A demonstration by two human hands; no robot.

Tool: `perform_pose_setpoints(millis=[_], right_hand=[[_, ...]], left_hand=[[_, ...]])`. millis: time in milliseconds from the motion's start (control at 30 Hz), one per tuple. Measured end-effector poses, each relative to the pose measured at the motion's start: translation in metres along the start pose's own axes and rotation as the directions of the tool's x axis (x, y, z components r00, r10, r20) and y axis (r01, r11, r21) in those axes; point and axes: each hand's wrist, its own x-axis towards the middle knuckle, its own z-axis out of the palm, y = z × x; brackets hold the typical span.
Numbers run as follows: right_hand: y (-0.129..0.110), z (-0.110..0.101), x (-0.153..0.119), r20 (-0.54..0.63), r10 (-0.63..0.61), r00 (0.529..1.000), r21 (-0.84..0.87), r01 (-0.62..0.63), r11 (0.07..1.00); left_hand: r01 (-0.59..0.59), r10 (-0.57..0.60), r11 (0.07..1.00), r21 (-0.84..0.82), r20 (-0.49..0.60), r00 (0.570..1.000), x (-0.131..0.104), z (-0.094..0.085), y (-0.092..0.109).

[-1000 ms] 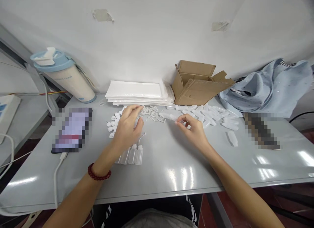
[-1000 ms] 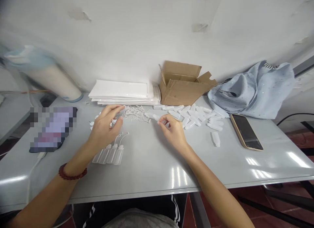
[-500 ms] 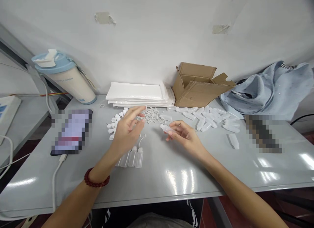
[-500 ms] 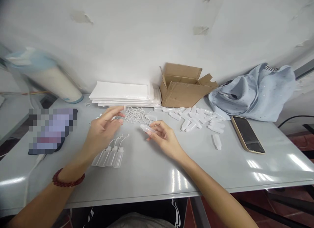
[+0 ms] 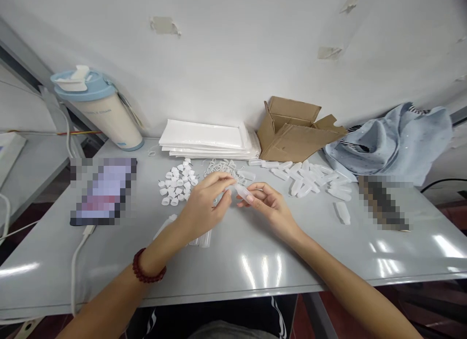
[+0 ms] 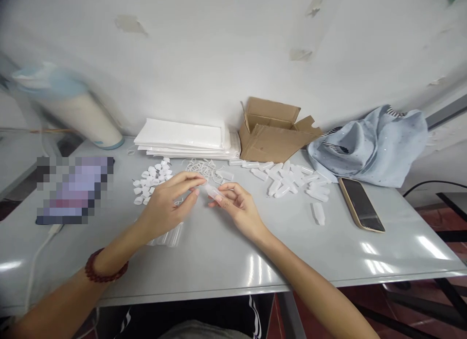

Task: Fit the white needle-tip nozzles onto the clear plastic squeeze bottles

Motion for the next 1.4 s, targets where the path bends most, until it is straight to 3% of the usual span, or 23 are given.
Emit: perform_pose_setpoints(millis=[100,233,633,867,1000,1100,1400], right_hand=[[-0.002,-0.001,0.000,0.011,-0.019,1.000,-0.003,0.019,1.000],[-0.001,-0.001,0.001,0.015,-0.024,1.000,-0.003,0.024,1.000],[0.007,0.002,0.003,0.041,-0.042,0.998,0.043,0.041,0.998],[0.007,0.000,-0.002,0.114,-0.104,0.988,-0.032,0.109,0.994],[0.011,0.002,-0.002,0.132,-0.122,0.984,-0.094,0.135,0.986],[0.012,0.004,-0.003,0.125,-0.121,0.985,-0.100,0.134,0.986],[0.006,0.003,-0.004,0.035,-0.129,0.991,-0.093,0.132,0.987]], left_hand=[[-0.054,0.056,0.996,0.076,-0.025,0.998,-0.002,0.004,-0.004],[-0.112,0.110,0.991,0.073,0.026,0.994,-0.004,0.008,-0.005],[-0.029,0.028,1.000,-0.001,-0.093,0.995,-0.004,0.002,0.010],[-0.210,0.223,0.974,0.088,-0.180,0.958,-0.005,0.008,0.011],[-0.363,0.380,0.916,0.172,-0.077,0.922,-0.010,0.011,0.005],[-0.406,0.421,0.891,0.202,-0.035,0.907,-0.012,0.011,0.002],[-0.469,0.490,0.866,0.174,-0.114,0.864,-0.009,0.010,0.003]])
